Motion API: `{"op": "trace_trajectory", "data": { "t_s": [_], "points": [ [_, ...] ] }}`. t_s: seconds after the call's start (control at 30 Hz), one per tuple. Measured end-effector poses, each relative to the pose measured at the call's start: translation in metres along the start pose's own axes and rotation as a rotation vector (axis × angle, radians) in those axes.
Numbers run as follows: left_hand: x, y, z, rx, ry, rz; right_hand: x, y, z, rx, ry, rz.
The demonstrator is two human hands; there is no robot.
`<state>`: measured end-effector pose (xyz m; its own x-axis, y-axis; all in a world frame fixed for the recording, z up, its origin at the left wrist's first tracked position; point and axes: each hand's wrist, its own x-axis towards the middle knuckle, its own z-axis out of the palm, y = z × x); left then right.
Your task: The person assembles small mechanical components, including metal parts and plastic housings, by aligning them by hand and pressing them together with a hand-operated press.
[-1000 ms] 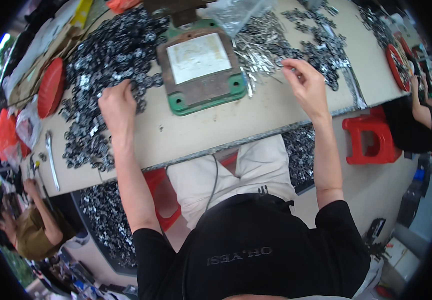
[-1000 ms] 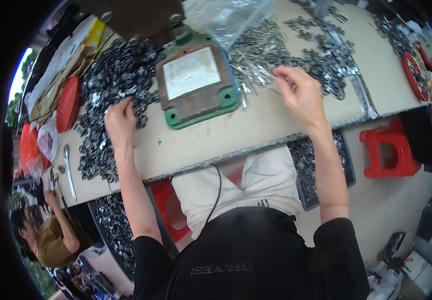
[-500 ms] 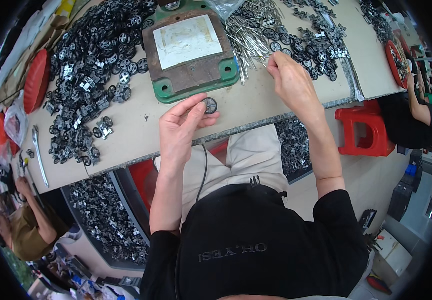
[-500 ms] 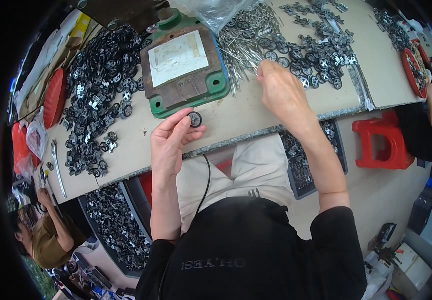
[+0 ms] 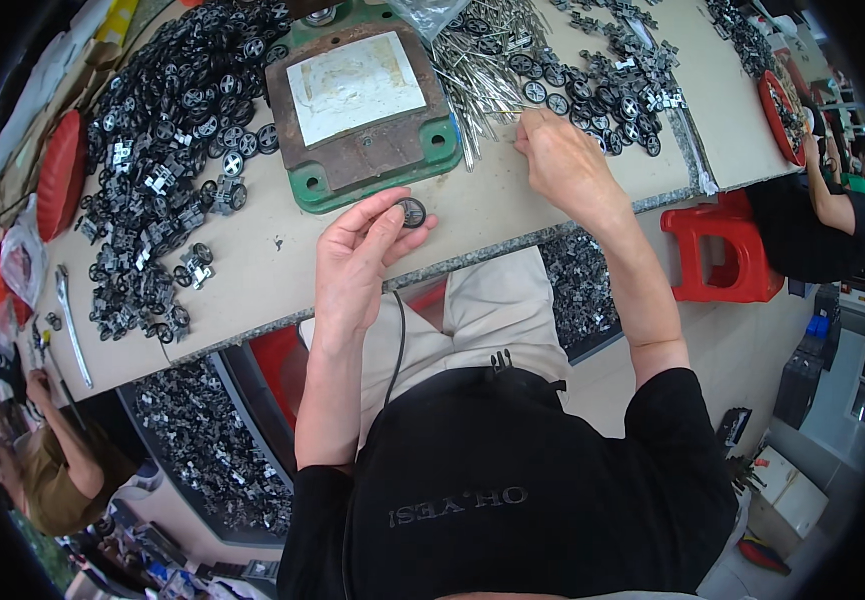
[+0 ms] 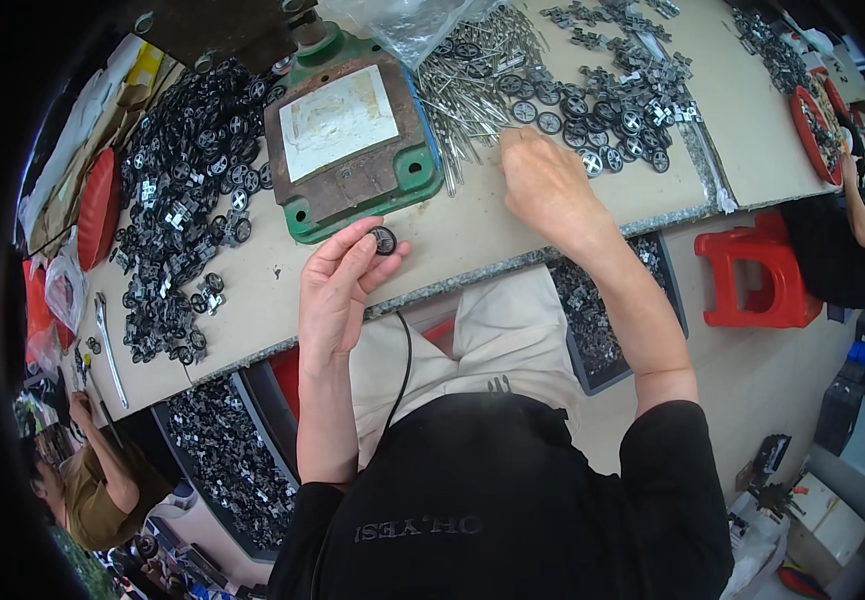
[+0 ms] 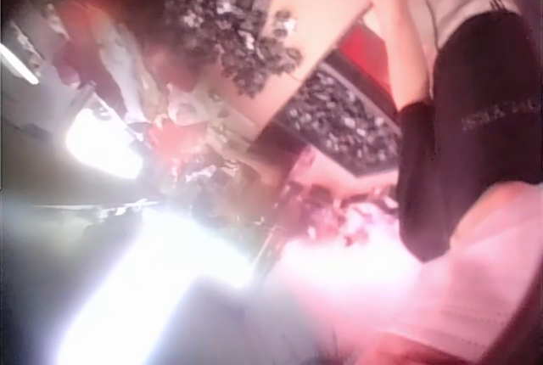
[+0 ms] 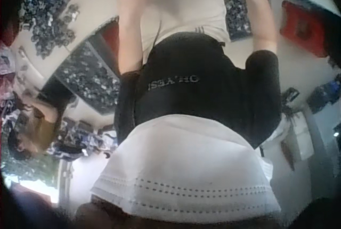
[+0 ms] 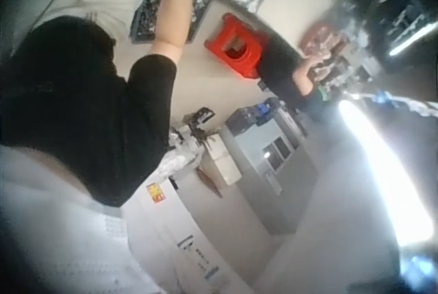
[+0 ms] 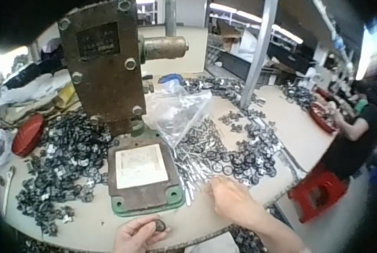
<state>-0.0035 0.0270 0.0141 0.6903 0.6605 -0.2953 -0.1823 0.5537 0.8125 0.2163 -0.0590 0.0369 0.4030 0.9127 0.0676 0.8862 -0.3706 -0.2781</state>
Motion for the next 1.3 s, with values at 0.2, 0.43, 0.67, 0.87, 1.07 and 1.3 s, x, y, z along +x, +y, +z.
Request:
{"op": "trace_trajectory", "data": {
  "t_s": [0.2,0.43,0.67,0.87,1.07,1.3],
  "points": [
    [0.001,-0.001,0.002,0.017,0.014,-0.056,-0.013,-0.03,-0.012,0.579,0.069,-0.047],
    [0.001,0.0,0.006,0.015,0.013,-0.076,-0.025,-0.053,0.018,1.434,-0.125,0.036],
    [0.001,-0.002,0.002,0.057,-0.011,-0.078,-0.029,-0.06,0.03,1.505,-0.113,0.099],
    [0.001,-0.004,0.001,0.024,0.013,-0.076,-0.032,-0.058,0.042,0.892,0.247,-0.354],
    [0.003,-0.001,0.004,-0.027,-0.066,-0.117,-0.04,-0.055,0.051,0.979,0.356,-0.275],
    [0.003,-0.011,-0.003,-0.255,-0.236,-0.086,-0.042,-0.064,0.024,1.081,0.285,-0.244]
  ]
}}
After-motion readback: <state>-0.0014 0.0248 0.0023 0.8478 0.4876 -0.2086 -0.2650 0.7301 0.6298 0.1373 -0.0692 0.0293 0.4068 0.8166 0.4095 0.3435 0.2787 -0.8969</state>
